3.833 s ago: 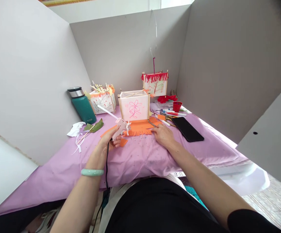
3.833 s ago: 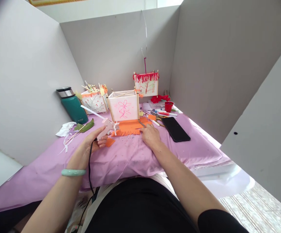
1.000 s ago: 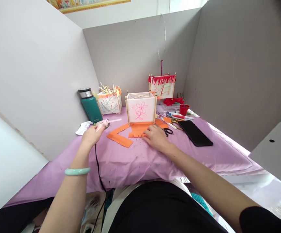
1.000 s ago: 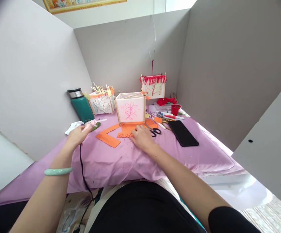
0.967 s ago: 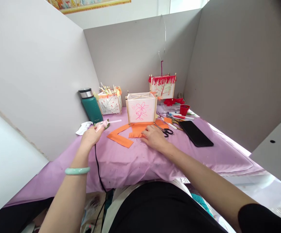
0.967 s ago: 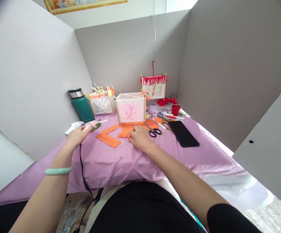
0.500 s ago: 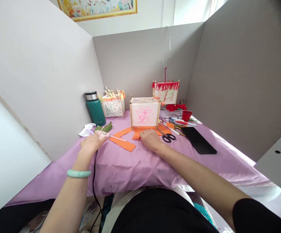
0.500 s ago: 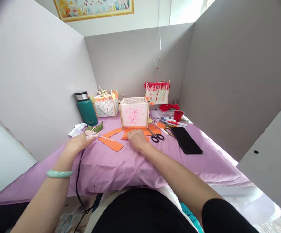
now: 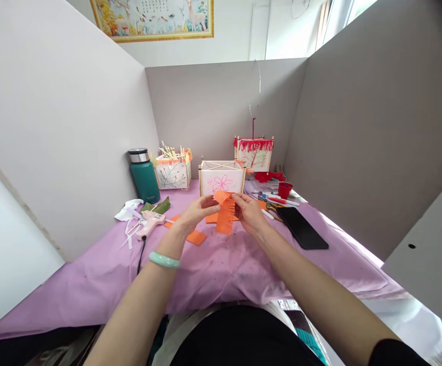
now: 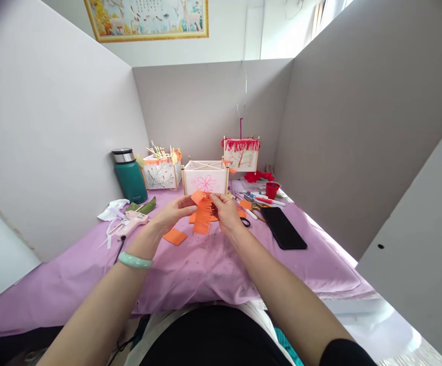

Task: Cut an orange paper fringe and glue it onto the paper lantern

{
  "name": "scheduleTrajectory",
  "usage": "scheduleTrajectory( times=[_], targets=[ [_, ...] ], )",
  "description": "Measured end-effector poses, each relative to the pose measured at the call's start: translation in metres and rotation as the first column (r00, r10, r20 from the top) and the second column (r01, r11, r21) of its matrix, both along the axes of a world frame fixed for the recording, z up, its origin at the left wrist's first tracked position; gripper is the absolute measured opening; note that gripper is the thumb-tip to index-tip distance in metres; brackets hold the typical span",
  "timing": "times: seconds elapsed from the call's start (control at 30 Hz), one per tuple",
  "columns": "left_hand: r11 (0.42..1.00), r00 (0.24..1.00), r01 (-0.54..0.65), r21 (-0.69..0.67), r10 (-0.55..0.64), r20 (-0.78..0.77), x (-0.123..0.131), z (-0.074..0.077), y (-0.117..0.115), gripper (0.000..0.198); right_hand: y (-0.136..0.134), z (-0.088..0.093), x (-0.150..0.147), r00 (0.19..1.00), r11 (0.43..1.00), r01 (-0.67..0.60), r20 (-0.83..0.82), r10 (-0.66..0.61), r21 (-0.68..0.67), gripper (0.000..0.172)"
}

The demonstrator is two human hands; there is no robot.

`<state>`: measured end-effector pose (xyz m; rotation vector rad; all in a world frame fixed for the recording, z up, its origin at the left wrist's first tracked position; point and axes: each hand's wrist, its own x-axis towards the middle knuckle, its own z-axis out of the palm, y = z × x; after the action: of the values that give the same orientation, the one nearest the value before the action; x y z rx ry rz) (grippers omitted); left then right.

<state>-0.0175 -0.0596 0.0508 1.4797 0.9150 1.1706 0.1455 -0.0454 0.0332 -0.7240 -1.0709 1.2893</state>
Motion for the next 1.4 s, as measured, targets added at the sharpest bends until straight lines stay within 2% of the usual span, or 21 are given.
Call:
scheduleTrajectory(
  times=[0.07, 0.2, 0.33, 0.4, 0.5, 0.57, 0.6, 0.63, 0.67, 0.7, 0.77, 0.83, 0.93, 1.03, 1.1, 1.17, 1.27, 1.33, 1.4],
  targets=[
    [0.998, 0.996, 0.047, -0.05, -0.044, 0.072, 0.004, 0.0, 0.009, 0.05, -0.001, -0.001, 0.001, 0.999, 1.0, -0.021, -0.036, 0.021, -0.013, 0.037],
    [0.99, 0.98, 0.066, -0.121, -0.042, 0.197, 0.012, 0.004, 0.021, 0.047, 0.002, -0.004, 0.001, 0.991, 0.998, -0.047, -0.124, 0.041, -0.042, 0.035],
    [0.992, 0.99, 0.014, -0.122, 0.004, 0.143, 0.027, 0.014, 0.028, 0.038, 0.006, -0.011, 0.0, 0.985, 0.999, -0.025, -0.171, 0.018, -0.038, 0.028],
    [0.991, 0.995, -0.029, -0.129, 0.041, 0.09, 0.034, 0.02, 0.032, 0.032, 0.01, -0.013, 0.003, 0.993, 1.0, -0.015, -0.115, 0.013, -0.017, 0.029],
    [0.991, 0.997, -0.069, -0.112, 0.073, 0.032, 0.038, 0.032, 0.041, 0.026, 0.024, -0.012, 0.016, 0.984, 0.993, 0.088, 0.151, -0.1, 0.084, 0.031],
    [0.993, 0.995, -0.101, -0.067, 0.102, 0.015, 0.035, 0.043, 0.047, 0.023, 0.04, -0.011, 0.03, 0.867, 0.939, 0.233, 0.383, -0.318, 0.253, 0.032],
    [0.992, 0.992, -0.123, -0.04, 0.123, 0.0, 0.032, 0.05, 0.05, 0.022, 0.049, -0.01, 0.037, 0.756, 0.895, 0.295, 0.49, -0.433, 0.336, 0.032],
    [0.99, 0.99, -0.143, -0.012, 0.142, -0.016, 0.029, 0.057, 0.051, 0.021, 0.059, -0.01, 0.043, 0.61, 0.847, 0.362, 0.589, -0.53, 0.389, 0.031],
    [0.986, 0.986, -0.167, 0.013, 0.167, -0.029, 0.026, 0.063, 0.051, 0.019, 0.068, -0.01, 0.049, 0.467, 0.825, 0.397, 0.685, -0.559, 0.402, 0.031],
    [0.982, 0.982, -0.183, 0.037, 0.184, -0.045, 0.023, 0.07, 0.05, 0.018, 0.077, -0.011, 0.052, 0.353, 0.833, 0.387, 0.772, -0.529, 0.394, 0.035],
    [0.976, 0.972, -0.205, 0.077, 0.212, -0.098, 0.018, 0.081, 0.045, 0.017, 0.09, -0.012, 0.054, 0.196, 0.888, 0.3, 0.888, -0.416, 0.35, 0.038],
    [0.971, 0.96, -0.215, 0.106, 0.23, -0.161, 0.015, 0.088, 0.039, 0.015, 0.097, -0.013, 0.05, 0.111, 0.918, 0.237, 0.929, -0.352, 0.319, 0.036],
    [0.971, 0.947, -0.205, 0.126, 0.229, -0.225, 0.013, 0.095, 0.032, 0.014, 0.098, -0.005, 0.038, 0.073, 0.91, 0.226, 0.925, -0.372, 0.348, 0.033],
    [0.974, 0.937, -0.176, 0.142, 0.21, -0.278, 0.008, 0.103, 0.029, 0.014, 0.088, 0.011, 0.027, 0.029, 0.867, 0.222, 0.886, -0.462, 0.445, 0.031],
    [0.973, 0.932, -0.156, 0.173, 0.203, -0.301, 0.005, 0.111, 0.024, 0.015, 0.073, 0.021, 0.025, 0.033, 0.844, 0.224, 0.861, -0.507, 0.488, 0.029],
    [0.972, 0.931, -0.126, 0.199, 0.185, -0.316, 0.003, 0.121, 0.014, 0.017, 0.048, 0.024, 0.028, 0.05, 0.807, 0.232, 0.822, -0.567, 0.542, 0.028],
    [0.981, 0.925, -0.075, 0.179, 0.135, -0.355, 0.005, 0.135, -0.008, 0.018, 0.002, 0.01, 0.039, 0.103, 0.782, 0.219, 0.783, -0.613, 0.584, 0.03],
    [0.988, 0.922, -0.064, 0.14, 0.112, -0.371, 0.01, 0.138, -0.021, 0.015, -0.027, -0.006, 0.047, 0.147, 0.787, 0.222, 0.778, -0.61, 0.575, 0.028],
    [0.989, 0.918, -0.082, 0.119, 0.121, -0.379, 0.018, 0.136, -0.029, 0.011, -0.047, -0.019, 0.054, 0.177, 0.818, 0.236, 0.804, -0.567, 0.524, 0.026]
  ],
)
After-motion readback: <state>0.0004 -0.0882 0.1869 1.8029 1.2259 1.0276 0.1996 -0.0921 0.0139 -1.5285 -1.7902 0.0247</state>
